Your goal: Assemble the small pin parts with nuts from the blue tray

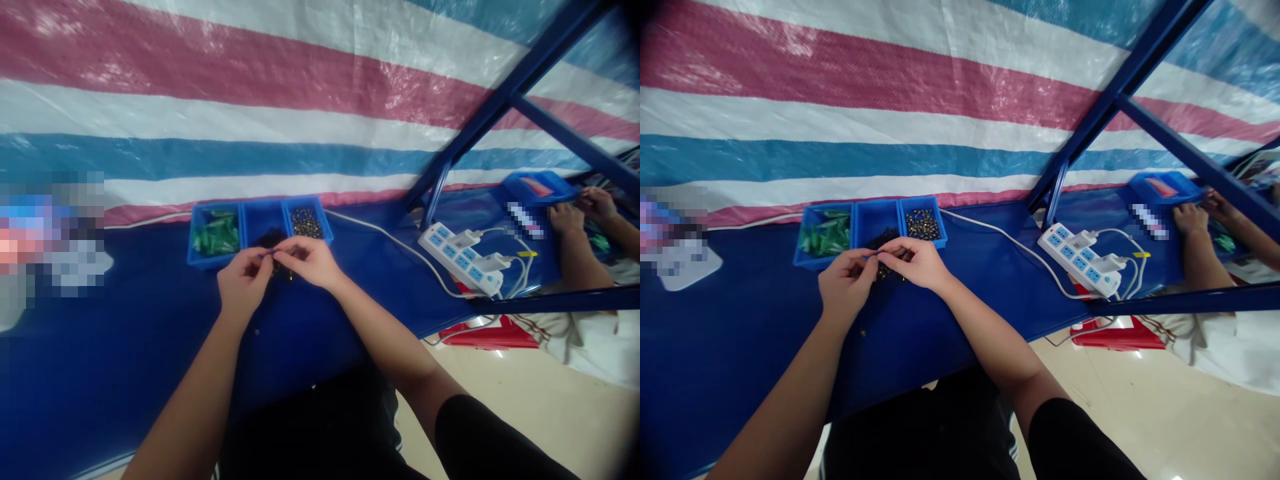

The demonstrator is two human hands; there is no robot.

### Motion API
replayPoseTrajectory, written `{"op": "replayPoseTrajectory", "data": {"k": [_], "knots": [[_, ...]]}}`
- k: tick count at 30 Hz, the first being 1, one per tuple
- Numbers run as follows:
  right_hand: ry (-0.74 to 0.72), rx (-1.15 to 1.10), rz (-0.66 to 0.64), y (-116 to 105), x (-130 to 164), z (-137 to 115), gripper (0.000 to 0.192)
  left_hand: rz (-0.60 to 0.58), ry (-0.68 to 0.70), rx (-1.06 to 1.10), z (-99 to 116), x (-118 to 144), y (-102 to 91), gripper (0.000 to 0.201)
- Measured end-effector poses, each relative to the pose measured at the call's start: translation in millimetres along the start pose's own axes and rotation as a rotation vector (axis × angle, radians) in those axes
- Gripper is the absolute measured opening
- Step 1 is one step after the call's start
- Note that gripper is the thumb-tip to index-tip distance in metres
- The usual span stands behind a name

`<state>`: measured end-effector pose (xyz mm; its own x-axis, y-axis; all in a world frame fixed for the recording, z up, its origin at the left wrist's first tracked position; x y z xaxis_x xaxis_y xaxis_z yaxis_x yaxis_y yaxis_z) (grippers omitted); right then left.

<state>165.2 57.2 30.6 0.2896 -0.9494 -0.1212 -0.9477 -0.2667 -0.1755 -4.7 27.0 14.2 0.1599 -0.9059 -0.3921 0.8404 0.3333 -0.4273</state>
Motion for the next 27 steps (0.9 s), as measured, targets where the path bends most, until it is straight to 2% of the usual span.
{"op": "replayPoseTrajectory", "data": {"k": [4,7,14,16,19,23,27], "knots": [[-0.103,0.06,0.015,0.2,2.7,-9.0,0.022,-0.059,0.068,-0.053,-1.0,1.2,3.9,0.025],[-0.166,0.107,0.036,-0.1,4.1,-12.4,0.02,-0.061,0.063,-0.065,-1.6,1.6,4.0,0.027],[-0.151,0.245,0.088,-6.0,2.7,-11.8,0.02,-0.032,-0.01,-0.084,2.4,1.1,1.7,0.025],[-0.129,0.332,0.039,-6.0,1.9,-11.5,0.017,-0.012,-0.016,-0.098,2.8,0.5,1.2,0.026],[-0.083,0.501,-0.114,-1.4,1.7,-7.0,0.016,0.033,0.013,-0.179,3.5,-1.0,-0.8,0.025],[-0.075,0.697,-0.293,5.6,3.6,0.5,0.021,0.126,0.116,-0.296,6.4,-2.9,-4.6,0.024],[-0.092,0.745,-0.365,8.0,4.0,4.7,0.024,0.139,0.193,-0.379,6.5,-3.8,-3.1,0.024]]}}
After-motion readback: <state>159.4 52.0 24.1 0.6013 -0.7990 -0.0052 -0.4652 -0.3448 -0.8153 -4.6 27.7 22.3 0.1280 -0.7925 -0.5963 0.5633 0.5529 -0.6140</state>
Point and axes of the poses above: each hand's wrist, its own x-axis away from the middle knuckle, its own y-axis out of the palm, z = x × y, the point moved 5 cm from there along -x, towards the middle knuckle, and after that the axes turned 5 degrees about y, right-handed, at the moved point
